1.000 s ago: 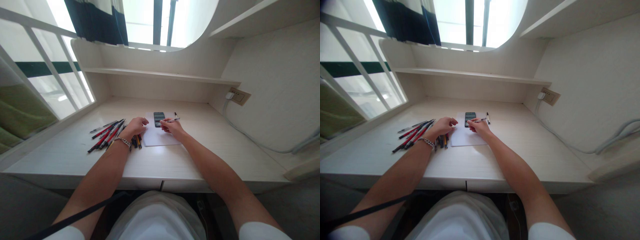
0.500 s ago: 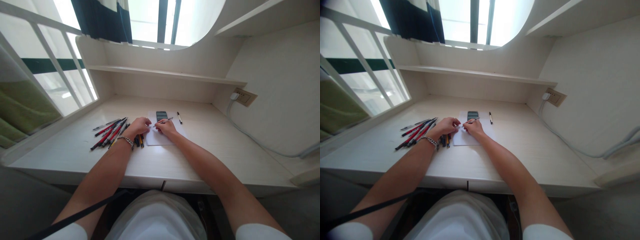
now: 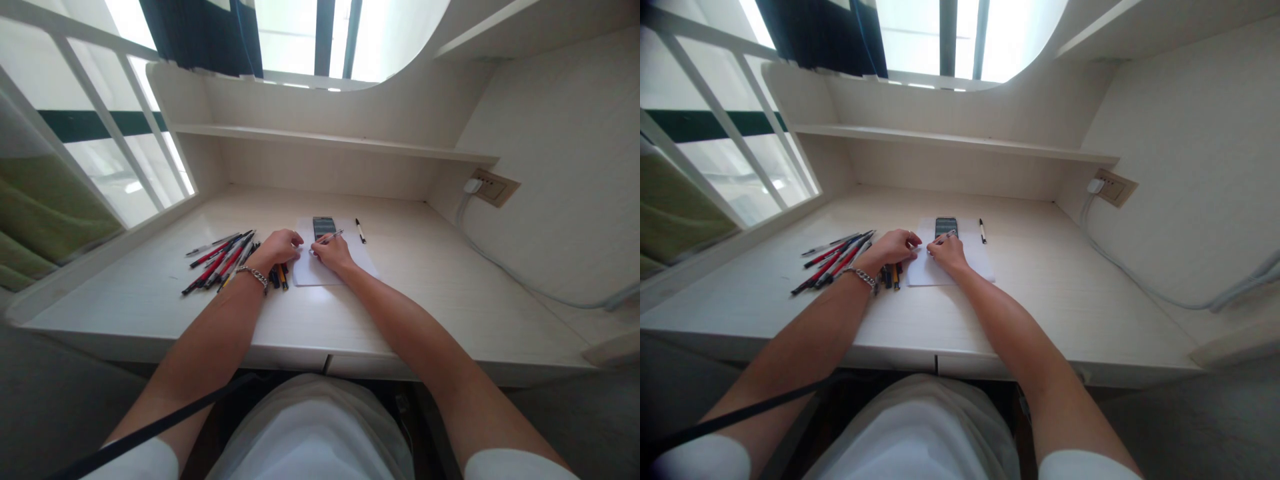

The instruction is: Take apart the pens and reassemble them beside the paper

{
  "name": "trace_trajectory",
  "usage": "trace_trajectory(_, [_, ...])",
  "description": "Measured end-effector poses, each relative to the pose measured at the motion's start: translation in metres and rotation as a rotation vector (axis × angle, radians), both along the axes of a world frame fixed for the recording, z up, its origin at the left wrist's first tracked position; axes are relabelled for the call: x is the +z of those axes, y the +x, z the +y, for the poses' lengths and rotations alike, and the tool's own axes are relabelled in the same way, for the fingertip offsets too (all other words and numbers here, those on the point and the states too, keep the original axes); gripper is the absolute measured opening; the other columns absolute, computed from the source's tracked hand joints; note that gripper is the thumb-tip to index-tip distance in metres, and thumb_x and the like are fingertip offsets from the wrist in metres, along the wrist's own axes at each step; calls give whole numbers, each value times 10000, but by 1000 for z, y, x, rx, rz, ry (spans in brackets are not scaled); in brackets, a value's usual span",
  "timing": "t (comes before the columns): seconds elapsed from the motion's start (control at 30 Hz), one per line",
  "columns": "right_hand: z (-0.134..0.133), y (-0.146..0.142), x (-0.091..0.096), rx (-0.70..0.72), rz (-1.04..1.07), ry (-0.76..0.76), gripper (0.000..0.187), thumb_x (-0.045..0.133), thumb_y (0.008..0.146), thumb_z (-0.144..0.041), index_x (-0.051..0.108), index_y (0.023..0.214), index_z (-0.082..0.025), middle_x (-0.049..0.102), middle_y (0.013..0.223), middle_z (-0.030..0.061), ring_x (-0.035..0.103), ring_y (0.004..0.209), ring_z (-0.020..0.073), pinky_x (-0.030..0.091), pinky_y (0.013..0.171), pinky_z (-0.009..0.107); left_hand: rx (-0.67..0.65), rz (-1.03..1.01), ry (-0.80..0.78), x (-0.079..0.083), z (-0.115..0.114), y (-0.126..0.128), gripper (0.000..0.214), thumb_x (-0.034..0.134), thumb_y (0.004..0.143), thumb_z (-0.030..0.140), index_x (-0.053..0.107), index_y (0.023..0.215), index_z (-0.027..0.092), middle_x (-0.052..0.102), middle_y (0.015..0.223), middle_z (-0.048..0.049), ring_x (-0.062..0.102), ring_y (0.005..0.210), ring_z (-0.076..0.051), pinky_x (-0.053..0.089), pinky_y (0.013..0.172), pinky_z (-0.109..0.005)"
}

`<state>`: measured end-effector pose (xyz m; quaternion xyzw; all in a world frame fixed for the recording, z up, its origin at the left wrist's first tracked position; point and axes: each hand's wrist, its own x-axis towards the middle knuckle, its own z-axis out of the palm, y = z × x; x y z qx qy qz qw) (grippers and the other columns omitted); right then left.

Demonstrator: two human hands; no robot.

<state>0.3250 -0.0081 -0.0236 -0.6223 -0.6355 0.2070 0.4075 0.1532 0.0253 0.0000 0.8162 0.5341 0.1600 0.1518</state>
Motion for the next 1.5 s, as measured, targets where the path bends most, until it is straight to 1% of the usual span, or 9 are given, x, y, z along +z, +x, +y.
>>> trace_trajectory(0.27, [-1,0,1,-29,26,-17,139,619,696,-250,714,750,-165,717,685,31,668,684,160,476,630,218,21,29,-50,3,-2,2,460,730,666,185,721,1126,193,743,999,-80,687,892,-213,503,777,-257])
trace_trajectory(0.5, [-6,-3,2,53,-6,16,137,610,718,-249,712,738,-159,721,702,36,660,650,142,477,635,212,10,65,-48,7,-6,3,460,717,665,189,717,1124,198,747,986,-71,683,901,-207,499,793,-242])
trace_trajectory(0.7, [-2,-2,4,-44,-84,45,154,594,711,-240,680,606,-166,713,685,61,668,716,180,471,690,239,17,8,-34,3,-2,2,431,728,630,189,739,1061,196,750,936,-83,687,831,-231,513,743,-271])
trace_trajectory(0.83, [0,0,4,-67,-68,19,146,600,708,-246,677,611,-169,717,706,64,671,736,188,475,697,243,-16,-47,-7,-2,3,0,396,750,594,187,751,989,211,747,861,-64,683,781,-218,507,694,-259])
trace_trajectory(0.93, [0,3,7,-65,31,-25,106,623,706,-255,687,703,-170,709,684,44,660,687,167,478,643,232,-11,-40,-8,-4,4,0,397,745,601,184,750,997,211,746,884,-66,682,797,-218,508,700,-262])
trace_trajectory(1.07, [-3,14,15,-10,333,-95,203,671,723,-346,660,820,-168,695,683,24,610,575,120,429,495,200,11,-27,1,-1,0,3,429,733,617,171,742,1045,187,742,949,-84,676,846,-225,508,752,-275])
trace_trajectory(1.23, [-6,28,20,117,653,-153,274,733,715,-403,604,717,-161,623,612,-4,512,479,74,340,411,177,-141,-284,56,2,-11,16,449,734,693,318,704,1111,157,739,1014,-86,670,857,-200,516,774,-285])
trace_trajectory(1.37, [-8,32,21,198,760,-191,324,759,709,-419,572,670,-157,592,580,-13,476,457,60,323,405,177,-255,-399,97,1,-18,29,345,644,799,406,722,1036,169,751,977,-69,677,866,-189,505,798,-281])
trace_trajectory(1.5, [-13,36,27,168,656,-215,353,721,753,-484,583,720,-161,618,632,-7,504,486,57,358,428,169,-204,-428,122,0,-19,31,330,607,828,422,724,995,162,755,938,-72,680,838,-185,498,771,-274])
